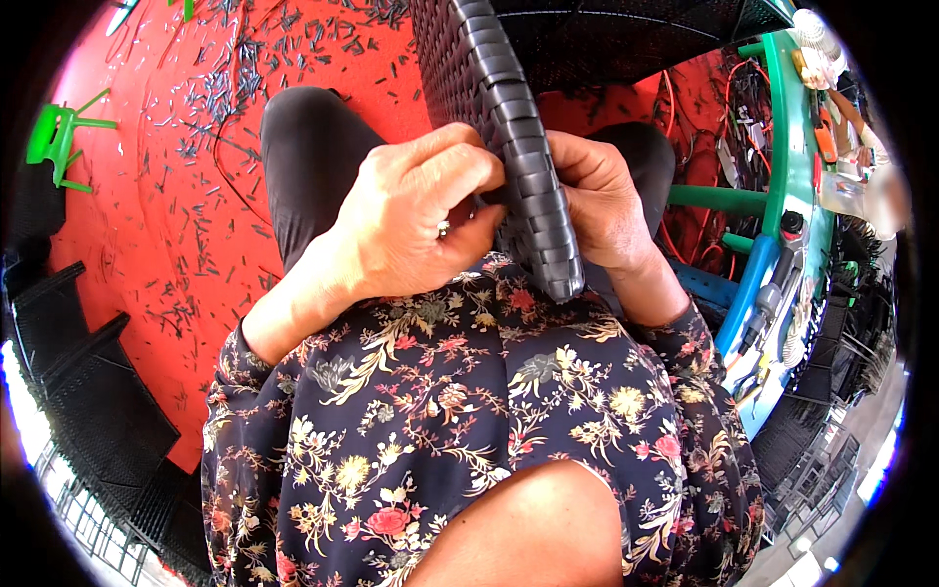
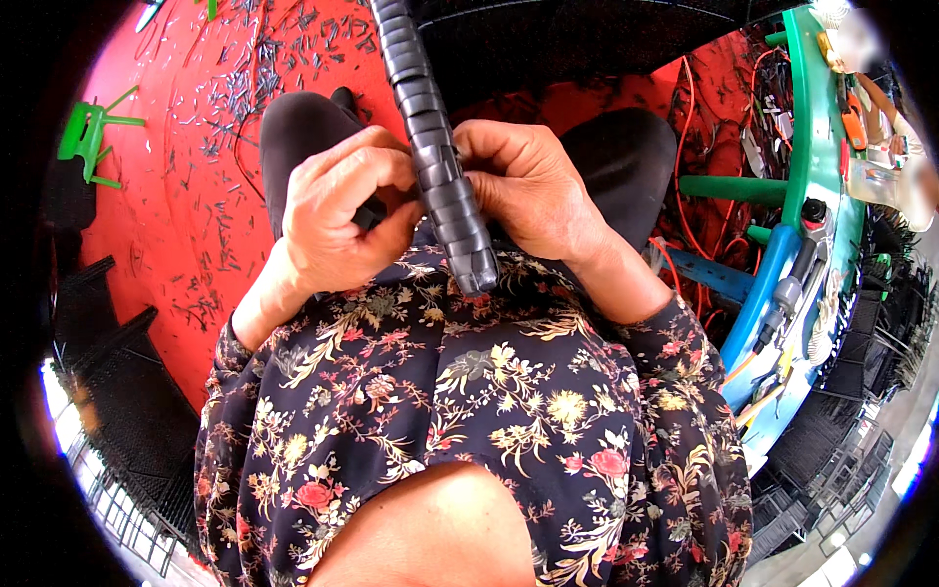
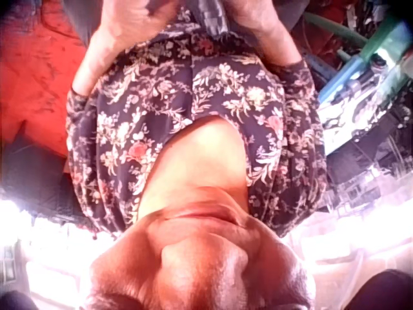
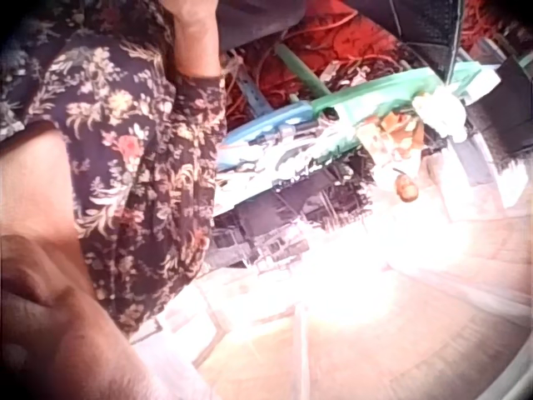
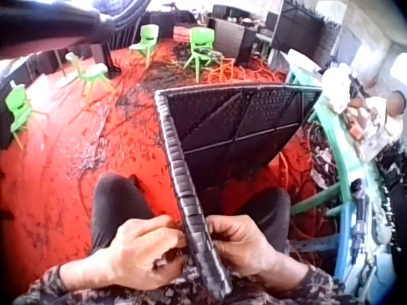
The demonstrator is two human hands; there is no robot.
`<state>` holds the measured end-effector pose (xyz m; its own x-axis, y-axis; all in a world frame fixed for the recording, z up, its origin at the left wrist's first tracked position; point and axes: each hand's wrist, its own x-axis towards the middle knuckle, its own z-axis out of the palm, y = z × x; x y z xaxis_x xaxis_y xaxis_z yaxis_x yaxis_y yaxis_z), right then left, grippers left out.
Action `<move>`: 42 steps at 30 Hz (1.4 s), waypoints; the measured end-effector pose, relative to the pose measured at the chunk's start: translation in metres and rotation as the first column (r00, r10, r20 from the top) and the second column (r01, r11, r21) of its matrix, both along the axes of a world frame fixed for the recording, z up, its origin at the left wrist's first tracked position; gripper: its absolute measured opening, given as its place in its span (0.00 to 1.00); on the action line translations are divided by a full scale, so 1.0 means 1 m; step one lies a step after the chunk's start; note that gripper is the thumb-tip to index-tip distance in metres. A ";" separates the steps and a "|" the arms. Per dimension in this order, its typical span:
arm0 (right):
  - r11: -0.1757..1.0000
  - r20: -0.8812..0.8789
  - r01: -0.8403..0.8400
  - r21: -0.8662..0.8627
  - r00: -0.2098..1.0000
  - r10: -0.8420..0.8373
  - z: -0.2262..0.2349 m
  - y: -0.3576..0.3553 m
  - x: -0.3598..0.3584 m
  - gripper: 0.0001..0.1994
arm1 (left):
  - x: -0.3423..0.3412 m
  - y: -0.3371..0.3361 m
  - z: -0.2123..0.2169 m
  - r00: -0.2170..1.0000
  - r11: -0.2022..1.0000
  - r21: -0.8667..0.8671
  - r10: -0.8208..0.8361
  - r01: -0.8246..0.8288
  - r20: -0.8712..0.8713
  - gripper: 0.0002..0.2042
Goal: The person weaves a black synthetic wicker strip into a pre-woven furniture panel using their hands, repeatedly pulling and threading the strip through the existing weave.
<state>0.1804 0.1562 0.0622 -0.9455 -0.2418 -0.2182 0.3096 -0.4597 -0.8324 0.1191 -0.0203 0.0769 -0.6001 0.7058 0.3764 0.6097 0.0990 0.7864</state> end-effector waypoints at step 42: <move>0.900 0.040 0.235 -0.368 0.971 -0.238 -0.003 -0.066 -0.027 0.17 | -0.038 -0.012 0.085 0.553 0.850 -0.527 0.452 -0.028 0.700 0.14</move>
